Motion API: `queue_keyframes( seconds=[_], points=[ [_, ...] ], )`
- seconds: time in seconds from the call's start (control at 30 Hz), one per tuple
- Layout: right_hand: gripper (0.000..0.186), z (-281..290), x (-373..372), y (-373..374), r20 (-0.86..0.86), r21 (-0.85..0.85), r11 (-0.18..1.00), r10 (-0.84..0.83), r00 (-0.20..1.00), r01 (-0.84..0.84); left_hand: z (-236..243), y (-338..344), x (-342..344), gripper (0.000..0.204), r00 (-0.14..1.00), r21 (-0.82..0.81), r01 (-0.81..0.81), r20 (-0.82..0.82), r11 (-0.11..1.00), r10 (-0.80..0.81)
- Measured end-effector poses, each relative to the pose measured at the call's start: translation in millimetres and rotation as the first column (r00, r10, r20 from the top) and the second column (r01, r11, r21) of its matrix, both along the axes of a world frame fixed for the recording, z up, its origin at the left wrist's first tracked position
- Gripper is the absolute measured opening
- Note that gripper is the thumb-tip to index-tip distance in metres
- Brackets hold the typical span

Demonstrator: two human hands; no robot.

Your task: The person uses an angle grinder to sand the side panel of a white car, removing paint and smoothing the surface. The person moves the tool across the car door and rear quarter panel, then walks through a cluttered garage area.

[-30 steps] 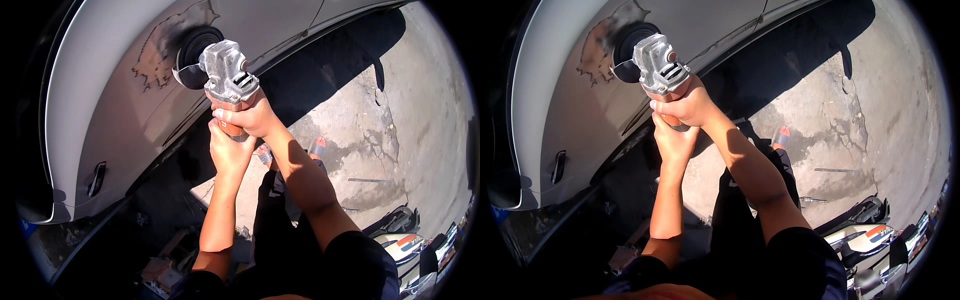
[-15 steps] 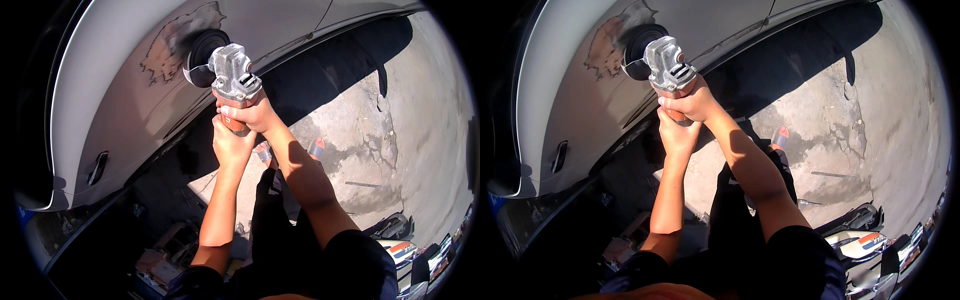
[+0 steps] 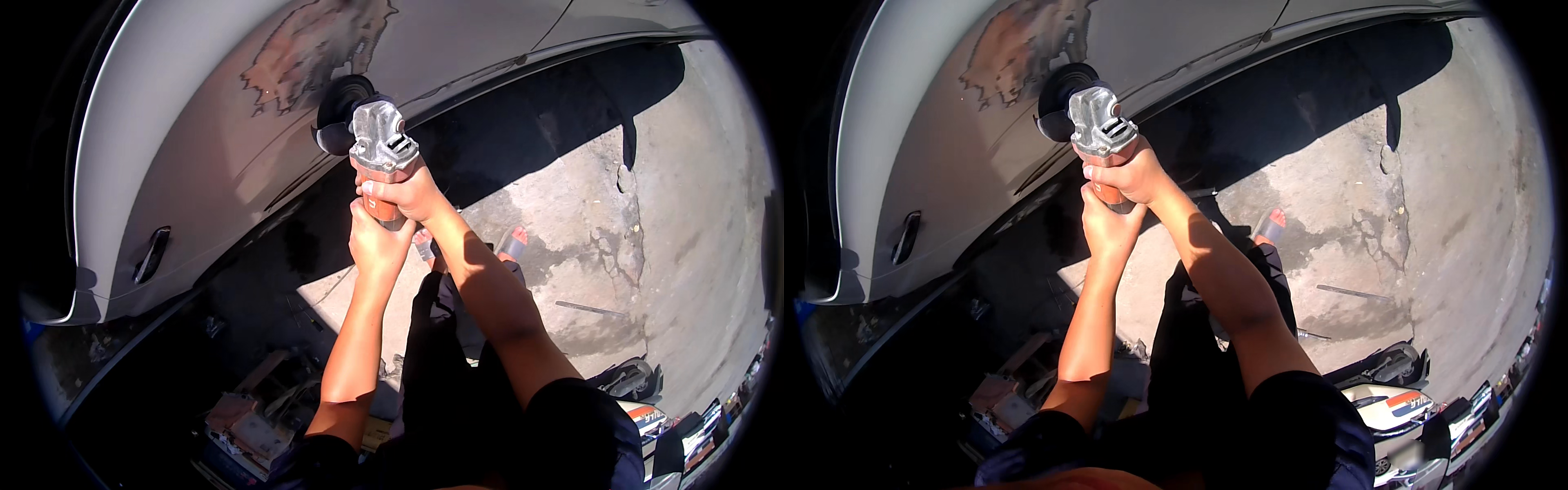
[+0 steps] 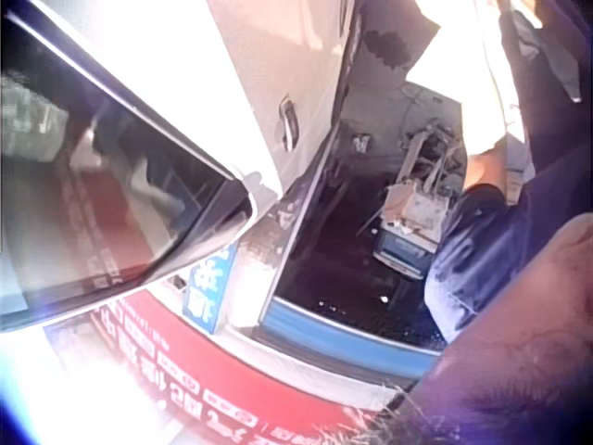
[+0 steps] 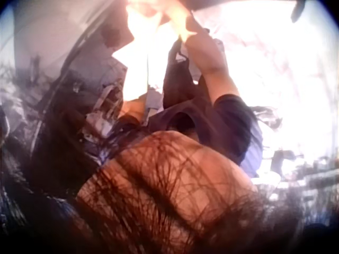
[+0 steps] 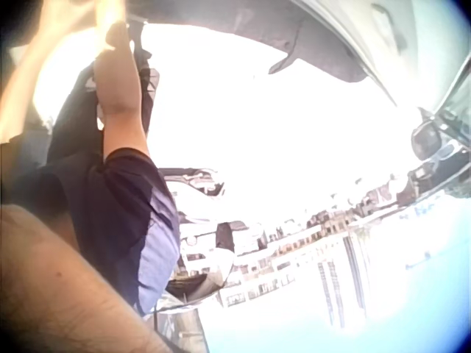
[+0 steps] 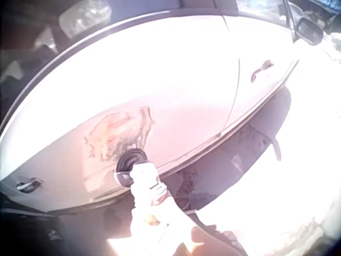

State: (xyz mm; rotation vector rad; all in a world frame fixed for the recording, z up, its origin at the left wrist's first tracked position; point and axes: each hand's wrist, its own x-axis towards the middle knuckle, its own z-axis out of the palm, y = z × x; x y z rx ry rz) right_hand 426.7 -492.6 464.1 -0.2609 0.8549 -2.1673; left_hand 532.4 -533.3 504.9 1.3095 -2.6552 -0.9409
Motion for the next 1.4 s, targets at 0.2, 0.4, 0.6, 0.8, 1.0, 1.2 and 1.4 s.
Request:
queue_keyframes(
  seconds=[0.2,0.4,0.6,0.8,1.0,1.2,1.4],
  points=[
    [0.05,28,-23,10,-0.071,-0.028,0.997,-0.068,0.995,0.066,23,-4,-26,0.074,0.995,-0.072,0.077,-0.052,0.994,-0.081],
    [0.046,11,3,2,0.007,0.109,0.994,0.019,1.0,-0.019,17,2,-1,0.077,0.996,0.138,-0.027,0.085,0.99,0.015],
    [0.044,60,-28,19,-0.085,0.035,0.992,-0.119,0.989,0.122,41,-3,-31,0.075,0.992,-0.01,0.101,-0.074,0.995,-0.102],
    [0.045,20,1,8,-0.055,0.207,0.978,0.02,0.998,-0.009,11,5,5,0.075,1.0,0.196,-0.02,0.016,0.98,0.017],
    [0.046,30,-14,11,-0.19,0.165,0.983,-0.043,0.981,0.075,29,-1,-18,0.076,0.998,0.211,-0.011,-0.059,0.977,0.024],
    [0.047,5,10,-3,-0.078,0.144,0.988,-0.054,0.996,0.065,3,-13,9,0.083,0.999,0.16,0.032,-0.005,0.987,-0.031],
    [0.035,-6,18,-18,-0.091,0.078,0.991,-0.098,0.991,0.105,4,-22,8,0.088,1.0,0.111,0.023,-0.02,0.994,-0.021]
  ],
)
